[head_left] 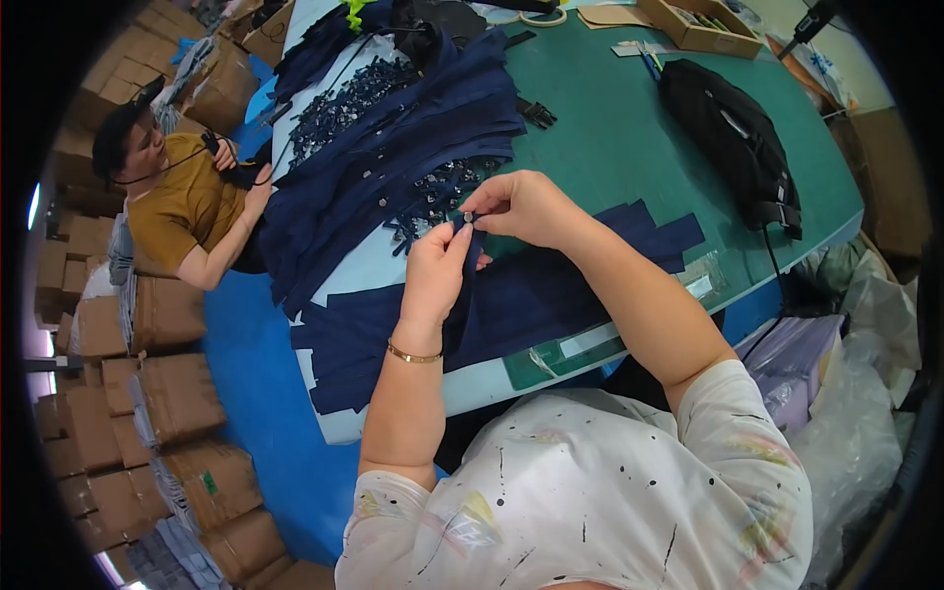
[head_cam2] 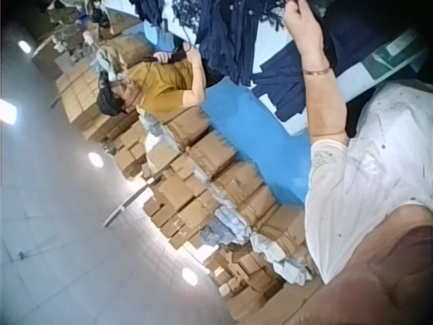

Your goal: Assembling metal zipper sliders onto navy blue fabric strips.

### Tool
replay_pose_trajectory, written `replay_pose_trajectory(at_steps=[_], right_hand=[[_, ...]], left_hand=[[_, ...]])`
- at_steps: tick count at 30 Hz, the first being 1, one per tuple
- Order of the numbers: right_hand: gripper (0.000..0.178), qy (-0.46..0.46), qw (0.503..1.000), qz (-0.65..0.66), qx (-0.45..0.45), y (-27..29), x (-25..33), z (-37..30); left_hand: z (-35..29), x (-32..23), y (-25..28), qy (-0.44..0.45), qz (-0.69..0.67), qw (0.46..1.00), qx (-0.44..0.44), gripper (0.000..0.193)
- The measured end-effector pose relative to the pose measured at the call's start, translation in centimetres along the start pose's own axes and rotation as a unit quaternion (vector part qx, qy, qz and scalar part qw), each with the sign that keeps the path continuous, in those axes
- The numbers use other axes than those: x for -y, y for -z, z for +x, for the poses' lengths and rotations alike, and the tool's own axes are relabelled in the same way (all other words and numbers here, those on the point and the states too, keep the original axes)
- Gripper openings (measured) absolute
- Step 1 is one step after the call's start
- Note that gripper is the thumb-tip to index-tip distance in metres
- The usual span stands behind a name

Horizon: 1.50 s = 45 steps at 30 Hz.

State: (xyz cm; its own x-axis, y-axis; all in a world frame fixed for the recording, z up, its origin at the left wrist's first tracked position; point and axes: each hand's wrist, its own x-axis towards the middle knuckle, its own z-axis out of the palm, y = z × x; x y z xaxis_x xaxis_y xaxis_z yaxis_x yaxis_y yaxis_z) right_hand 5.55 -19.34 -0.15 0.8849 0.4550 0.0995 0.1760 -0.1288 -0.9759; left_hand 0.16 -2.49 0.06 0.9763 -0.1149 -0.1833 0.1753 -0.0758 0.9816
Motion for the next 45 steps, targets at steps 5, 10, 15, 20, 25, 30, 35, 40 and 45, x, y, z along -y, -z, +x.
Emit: replay_pose_trajectory(at_steps=[5, 10, 15, 20, 25, 30, 35, 40, 45], right_hand=[[0.02, -0.004, 0.997, -0.072, -0.019, -0.3, 1.0, -0.5], [0.018, 0.012, 0.996, -0.088, -0.001, 0.3, 1.2, -0.5], [0.014, -0.013, 0.997, -0.071, 0.016, 1.0, 1.1, 0.0], [0.015, 0.006, 0.997, -0.076, 0.002, 0.4, 1.1, -0.2], [0.016, 0.016, 0.994, -0.109, -0.027, -0.3, 0.8, 0.2], [0.012, -0.004, 0.994, -0.101, -0.034, 0.5, 1.0, -0.5], [0.015, 0.013, 0.994, -0.108, -0.028, -0.1, 1.4, -0.5], [0.017, -0.008, 0.992, -0.118, -0.038, 0.4, 1.6, -0.2], [0.016, -0.013, 0.996, -0.077, -0.038, 1.0, 1.3, -0.4]], left_hand=[[0.0, 0.1, -0.1, 0.0, 0.015, 1.0, -0.007, 0.02], [0.3, 0.6, 0.0, -0.026, 0.028, 0.999, -0.013, 0.02], [0.3, 0.1, 0.1, -0.036, 0.086, 0.996, 0.01, 0.018], [0.2, 0.3, 0.1, -0.058, 0.116, 0.991, 0.027, 0.017], [-0.5, -0.6, 0.0, -0.044, 0.145, 0.988, -0.023, 0.017], [0.2, 0.4, -1.0, -0.057, 0.127, 0.99, 0.014, 0.015], [-0.4, 0.5, -0.2, -0.03, 0.045, 0.998, 0.018, 0.014], [-0.1, -0.1, 0.2, 0.026, -0.027, 0.997, 0.066, 0.016], [0.8, 0.4, -0.2, 0.015, -0.021, 0.995, 0.095, 0.019]])
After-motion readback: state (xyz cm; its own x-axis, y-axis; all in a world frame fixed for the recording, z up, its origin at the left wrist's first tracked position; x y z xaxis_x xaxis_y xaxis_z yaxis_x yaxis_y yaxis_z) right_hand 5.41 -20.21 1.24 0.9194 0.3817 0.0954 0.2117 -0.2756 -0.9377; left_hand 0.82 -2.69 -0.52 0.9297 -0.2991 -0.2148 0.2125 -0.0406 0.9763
